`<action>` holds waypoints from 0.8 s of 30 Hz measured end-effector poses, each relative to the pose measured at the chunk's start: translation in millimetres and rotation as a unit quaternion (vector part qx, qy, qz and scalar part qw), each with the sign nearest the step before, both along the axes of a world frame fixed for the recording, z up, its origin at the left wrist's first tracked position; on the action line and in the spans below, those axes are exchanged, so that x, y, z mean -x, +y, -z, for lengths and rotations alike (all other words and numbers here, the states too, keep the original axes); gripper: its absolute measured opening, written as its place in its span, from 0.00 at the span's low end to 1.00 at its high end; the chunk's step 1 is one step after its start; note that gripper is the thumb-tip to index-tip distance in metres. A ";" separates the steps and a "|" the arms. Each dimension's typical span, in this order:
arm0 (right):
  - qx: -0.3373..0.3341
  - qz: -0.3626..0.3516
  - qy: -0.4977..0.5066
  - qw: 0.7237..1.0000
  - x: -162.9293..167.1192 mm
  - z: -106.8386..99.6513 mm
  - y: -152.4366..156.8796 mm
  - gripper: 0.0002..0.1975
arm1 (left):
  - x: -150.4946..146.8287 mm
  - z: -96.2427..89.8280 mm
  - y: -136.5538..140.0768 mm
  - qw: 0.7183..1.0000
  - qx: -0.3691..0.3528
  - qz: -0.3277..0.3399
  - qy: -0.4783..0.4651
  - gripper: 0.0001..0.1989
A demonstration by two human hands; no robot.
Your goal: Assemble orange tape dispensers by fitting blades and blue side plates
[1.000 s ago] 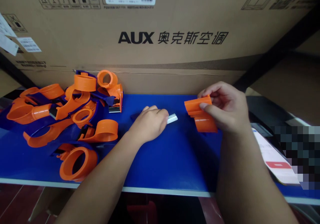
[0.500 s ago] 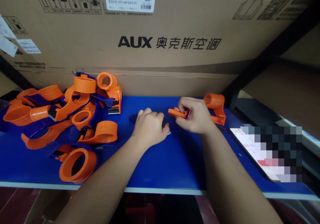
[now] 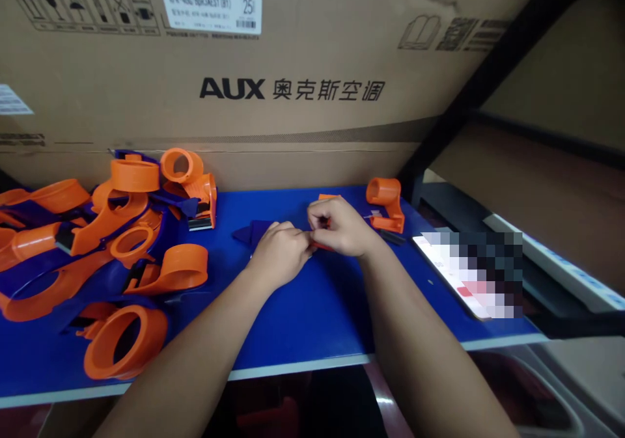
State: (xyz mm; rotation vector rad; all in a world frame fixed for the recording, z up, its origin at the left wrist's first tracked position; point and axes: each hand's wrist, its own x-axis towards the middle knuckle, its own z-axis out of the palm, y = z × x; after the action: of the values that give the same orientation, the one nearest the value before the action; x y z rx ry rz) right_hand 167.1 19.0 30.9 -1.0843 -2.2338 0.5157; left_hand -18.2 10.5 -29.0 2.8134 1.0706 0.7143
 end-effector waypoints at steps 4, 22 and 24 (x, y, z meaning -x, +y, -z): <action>-0.012 0.007 -0.013 1.000 3.1 -1.0 -1.0 0.07 | -13.4 -2.7 -7.0 0.998 0.003 -0.008 0.057 0.12; -0.131 0.027 0.068 0.989 20.7 1.7 -11.3 0.10 | 32.6 25.8 -49.8 0.924 0.141 -0.347 0.082 0.60; -0.141 0.027 0.067 0.987 21.4 2.2 -11.5 0.10 | 24.7 28.6 -46.9 0.927 0.136 -0.341 0.077 0.60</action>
State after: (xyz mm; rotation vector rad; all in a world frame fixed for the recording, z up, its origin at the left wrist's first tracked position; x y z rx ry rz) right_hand 145.7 7.5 28.7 -0.9317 -2.0786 0.2333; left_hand -42.9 -36.4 -57.7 2.2644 2.0351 0.3213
